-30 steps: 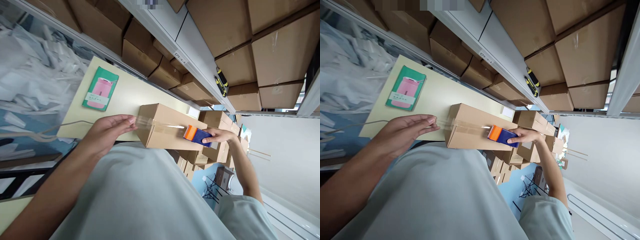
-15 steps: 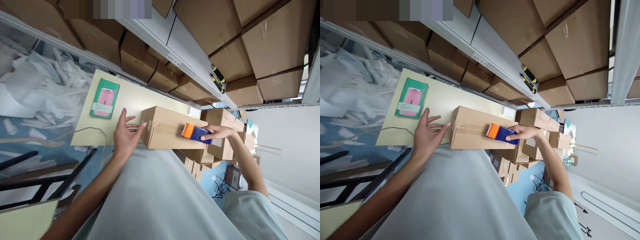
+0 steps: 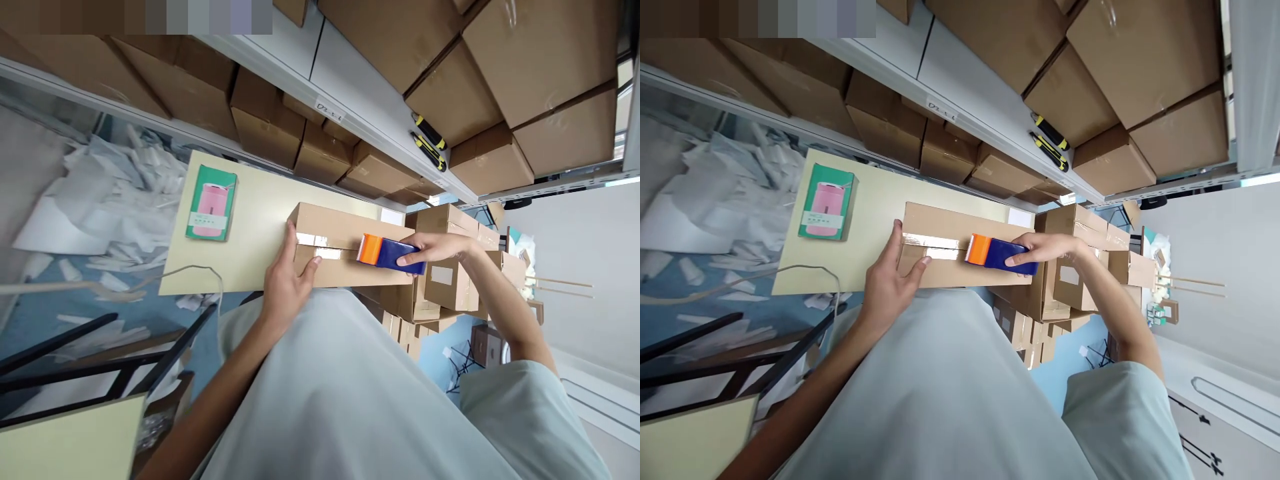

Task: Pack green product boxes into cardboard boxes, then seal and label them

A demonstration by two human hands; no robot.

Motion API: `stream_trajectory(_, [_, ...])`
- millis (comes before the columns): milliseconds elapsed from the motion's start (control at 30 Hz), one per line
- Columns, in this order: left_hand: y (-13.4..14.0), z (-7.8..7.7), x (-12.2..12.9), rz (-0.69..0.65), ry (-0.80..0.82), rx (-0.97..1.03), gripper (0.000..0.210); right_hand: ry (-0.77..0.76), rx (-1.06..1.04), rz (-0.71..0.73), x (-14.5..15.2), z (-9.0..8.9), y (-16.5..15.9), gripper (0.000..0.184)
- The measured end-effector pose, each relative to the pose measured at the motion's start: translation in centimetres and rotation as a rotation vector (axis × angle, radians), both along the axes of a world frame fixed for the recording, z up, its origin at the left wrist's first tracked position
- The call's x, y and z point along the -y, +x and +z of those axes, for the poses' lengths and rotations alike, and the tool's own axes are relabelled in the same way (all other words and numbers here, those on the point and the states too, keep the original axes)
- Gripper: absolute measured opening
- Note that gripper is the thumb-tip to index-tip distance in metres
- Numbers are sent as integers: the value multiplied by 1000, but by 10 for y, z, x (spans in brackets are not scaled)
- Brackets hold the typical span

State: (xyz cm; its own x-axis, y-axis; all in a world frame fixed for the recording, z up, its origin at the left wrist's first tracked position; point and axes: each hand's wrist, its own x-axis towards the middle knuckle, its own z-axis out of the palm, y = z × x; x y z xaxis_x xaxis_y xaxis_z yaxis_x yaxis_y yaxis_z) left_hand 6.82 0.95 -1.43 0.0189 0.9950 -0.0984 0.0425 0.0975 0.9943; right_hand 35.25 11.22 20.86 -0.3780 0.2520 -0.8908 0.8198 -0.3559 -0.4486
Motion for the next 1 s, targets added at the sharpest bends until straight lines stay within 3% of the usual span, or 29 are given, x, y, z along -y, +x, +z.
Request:
stream_trajectory(167, [-5, 1, 1, -35, -15, 59, 95, -104, -50, 49, -1, 6, -1, 53])
stream_trajectory(467, [-4, -13, 0, -78, -68, 231, 99, -151, -72, 17, 9, 11, 7, 57])
stream_trajectory(767, [-7, -9, -9, 16, -88, 306, 99, -113, -20, -11, 26, 24, 69, 61])
stream_trajectory(1000, [-6, -17, -18, 94, -132, 292, 116, -140, 29, -5, 39, 34, 129, 64])
